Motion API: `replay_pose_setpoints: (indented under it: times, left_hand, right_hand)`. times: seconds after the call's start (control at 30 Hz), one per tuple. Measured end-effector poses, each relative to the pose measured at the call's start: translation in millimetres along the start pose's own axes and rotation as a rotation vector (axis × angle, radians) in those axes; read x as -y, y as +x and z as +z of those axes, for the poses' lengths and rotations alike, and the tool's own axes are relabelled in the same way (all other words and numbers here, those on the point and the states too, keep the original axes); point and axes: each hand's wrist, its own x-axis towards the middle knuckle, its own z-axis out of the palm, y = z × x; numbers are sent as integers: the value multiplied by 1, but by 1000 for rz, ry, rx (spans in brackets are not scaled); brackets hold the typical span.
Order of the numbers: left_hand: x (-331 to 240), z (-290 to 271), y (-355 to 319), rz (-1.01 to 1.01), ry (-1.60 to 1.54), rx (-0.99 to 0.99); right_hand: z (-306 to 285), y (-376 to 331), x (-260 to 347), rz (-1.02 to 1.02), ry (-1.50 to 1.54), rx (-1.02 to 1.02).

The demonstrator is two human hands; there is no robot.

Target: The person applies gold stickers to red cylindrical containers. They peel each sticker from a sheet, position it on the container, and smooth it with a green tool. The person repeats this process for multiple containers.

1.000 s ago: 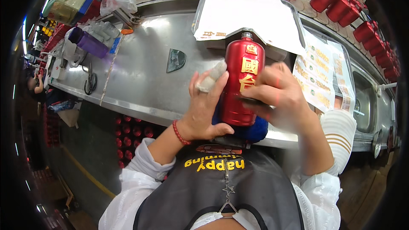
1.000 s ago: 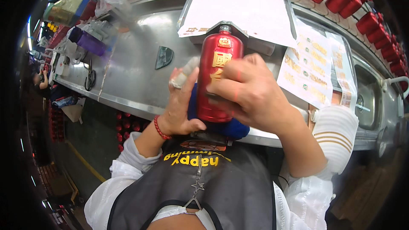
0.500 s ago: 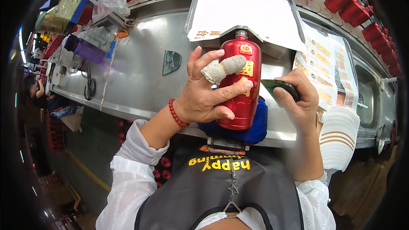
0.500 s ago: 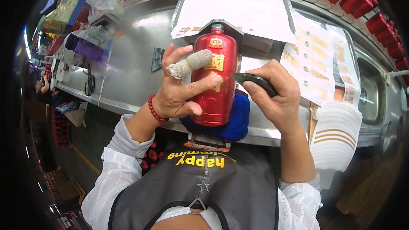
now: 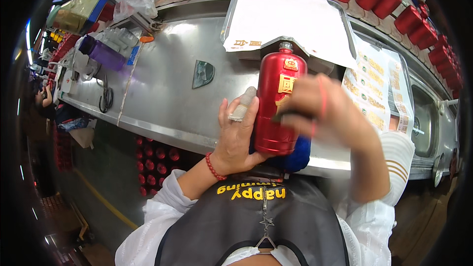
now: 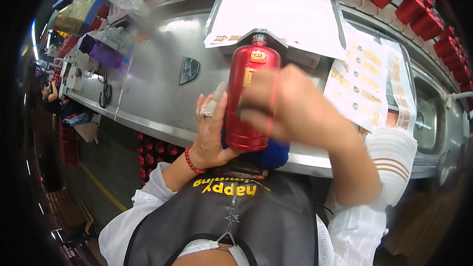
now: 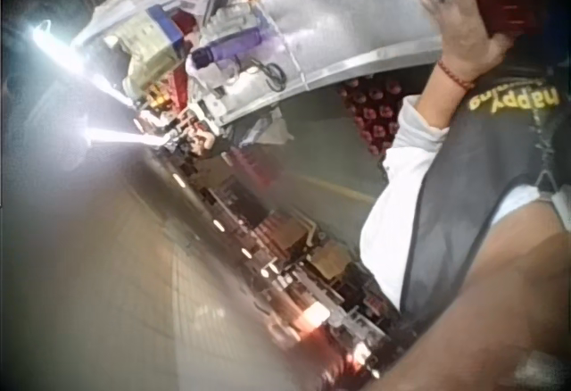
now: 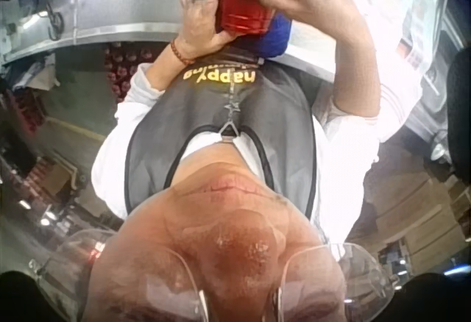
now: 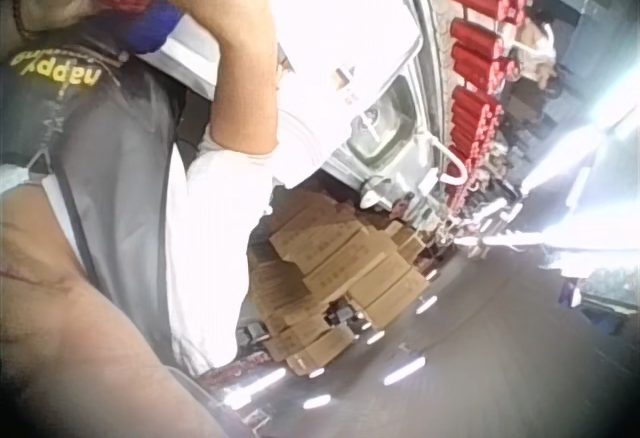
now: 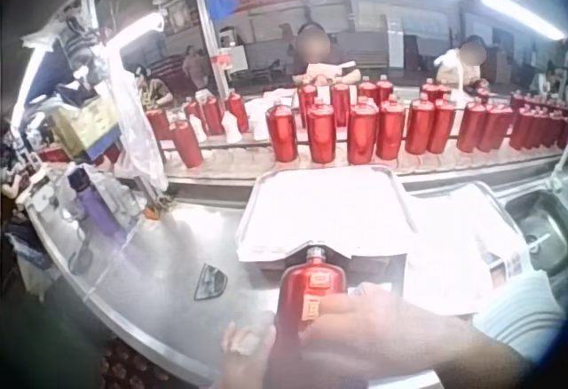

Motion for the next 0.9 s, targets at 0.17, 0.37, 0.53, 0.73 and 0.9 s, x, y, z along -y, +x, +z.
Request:
replay_pose_setpoints:
  times: [0.17,0.37,0.53,0.73,0.9]
  left_hand:
    - [0,0,-3,-3,85,27]
    - [5,5,-7,15,65,2]
    - [10,9,-8,3,5,8]
    - [43,-14,34,274,-2,142]
    - [47,-24,93,378,47,100]
  right_hand:
    - [0,26,-16,3,-351,-179]
    - [2,-14,-28,200,334,-279]
    - [38,-62,13,-18,75,-185]
    - [23,-79,11,384,225,-272]
    - [-12,-115,-32,473,-207,-446]
